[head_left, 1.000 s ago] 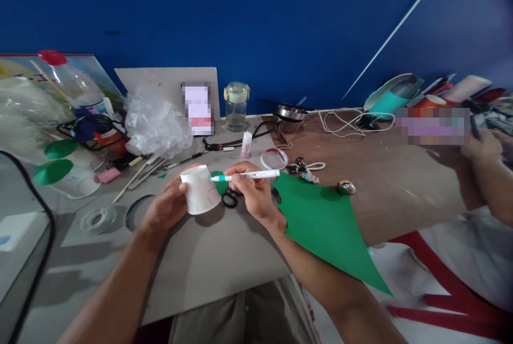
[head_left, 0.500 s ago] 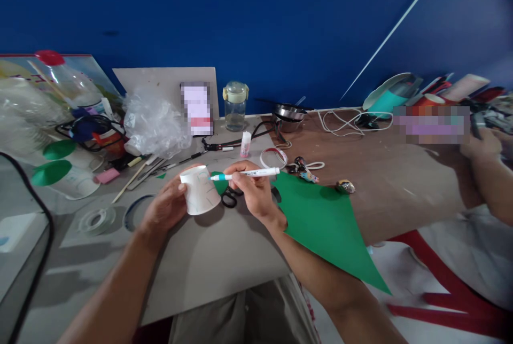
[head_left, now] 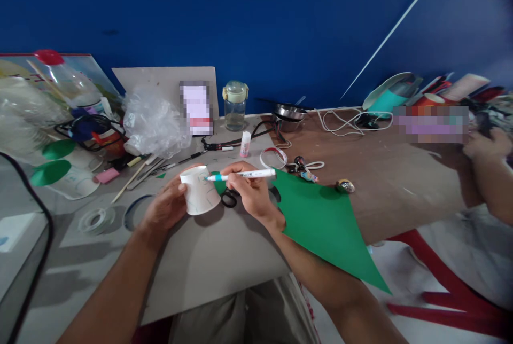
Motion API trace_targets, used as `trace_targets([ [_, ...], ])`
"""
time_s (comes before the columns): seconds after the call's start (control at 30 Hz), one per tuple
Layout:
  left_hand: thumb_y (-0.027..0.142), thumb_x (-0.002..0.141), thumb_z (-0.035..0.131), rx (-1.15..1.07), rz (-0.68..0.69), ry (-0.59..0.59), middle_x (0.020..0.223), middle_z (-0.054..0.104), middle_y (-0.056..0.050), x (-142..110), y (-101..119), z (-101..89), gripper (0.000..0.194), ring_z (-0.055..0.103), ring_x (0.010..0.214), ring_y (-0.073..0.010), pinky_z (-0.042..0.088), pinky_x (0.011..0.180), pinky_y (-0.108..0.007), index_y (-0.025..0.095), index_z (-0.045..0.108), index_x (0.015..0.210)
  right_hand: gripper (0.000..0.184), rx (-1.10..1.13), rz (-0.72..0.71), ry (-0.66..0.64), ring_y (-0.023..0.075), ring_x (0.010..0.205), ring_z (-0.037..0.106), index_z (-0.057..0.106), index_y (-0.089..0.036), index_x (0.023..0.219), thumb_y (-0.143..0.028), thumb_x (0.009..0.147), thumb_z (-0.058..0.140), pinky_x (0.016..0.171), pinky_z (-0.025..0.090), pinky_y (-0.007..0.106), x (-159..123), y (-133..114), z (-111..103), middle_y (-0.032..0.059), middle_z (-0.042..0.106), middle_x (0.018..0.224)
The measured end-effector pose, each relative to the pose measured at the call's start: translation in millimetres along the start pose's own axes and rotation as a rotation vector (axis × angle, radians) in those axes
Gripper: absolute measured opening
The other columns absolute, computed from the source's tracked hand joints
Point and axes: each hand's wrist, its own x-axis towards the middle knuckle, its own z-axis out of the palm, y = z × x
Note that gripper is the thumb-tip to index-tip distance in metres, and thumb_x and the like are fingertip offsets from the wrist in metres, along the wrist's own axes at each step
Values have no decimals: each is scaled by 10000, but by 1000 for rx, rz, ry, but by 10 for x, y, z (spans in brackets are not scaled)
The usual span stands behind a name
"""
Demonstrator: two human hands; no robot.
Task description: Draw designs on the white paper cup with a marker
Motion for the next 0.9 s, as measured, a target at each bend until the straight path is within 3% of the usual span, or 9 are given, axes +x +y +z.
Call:
trace_targets([
  [0.1,393,685,827,-14,-1,-14,1063,775,-104,-1,11,0,668,717,924,-294,565,786,-359,186,672,1301,289,24,14,44,119,587,474,689,-198,866,-472,901,608,557,395,271,-2,23,-9,-28,535,619],
  [0.23,381,709,813,-51,-37,-54,1081,778,-103,-14,45,20,591,721,980,-298,568,860,-382,185,696,1254,393,52,-27,150,173,876,655,632,-244,1257,-498,969,551,809,533,337,22,19,-17,23,712,881],
  [0.3,367,718,811,-79,-55,-71,1111,777,-96,-26,55,39,572,721,986,-287,570,856,-369,194,696,1251,424,61,-19,102,184,964,676,581,-248,1342,-481,992,530,901,539,368,32,3,-12,40,739,959],
  [0.47,349,731,797,-92,-51,-78,1233,741,-109,-54,34,83,626,708,1056,-315,562,883,-396,221,641,1323,468,61,99,-104,228,1221,622,607,-217,1300,-472,912,665,1034,517,401,35,-19,0,106,711,1255],
  [0.57,358,717,806,-65,-77,-111,1318,695,-124,-64,11,118,709,691,1100,-342,548,906,-420,233,594,1382,478,92,217,-154,230,1181,654,630,-228,1274,-512,892,684,1020,524,393,53,21,-11,98,724,1235],
  [0.7,361,731,793,-22,-118,-183,1315,686,-142,-70,-10,171,766,697,1056,-330,546,842,-384,216,548,1442,465,170,326,-211,204,1011,694,676,-229,1183,-529,834,747,861,558,321,81,80,-23,74,747,1114],
  [0.8,354,760,776,0,-116,-203,1333,675,-143,-70,-30,169,743,689,1060,-316,536,841,-371,217,545,1453,454,205,359,-198,173,916,676,673,-227,1164,-463,795,794,762,540,274,75,77,-17,43,732,1053],
  [0.9,386,799,763,25,-92,-179,1410,630,-137,-60,-46,141,678,640,1179,-332,519,912,-388,239,570,1431,438,160,319,-123,166,925,657,645,-241,1169,-400,790,795,796,529,282,59,48,-7,27,703,1054],
])
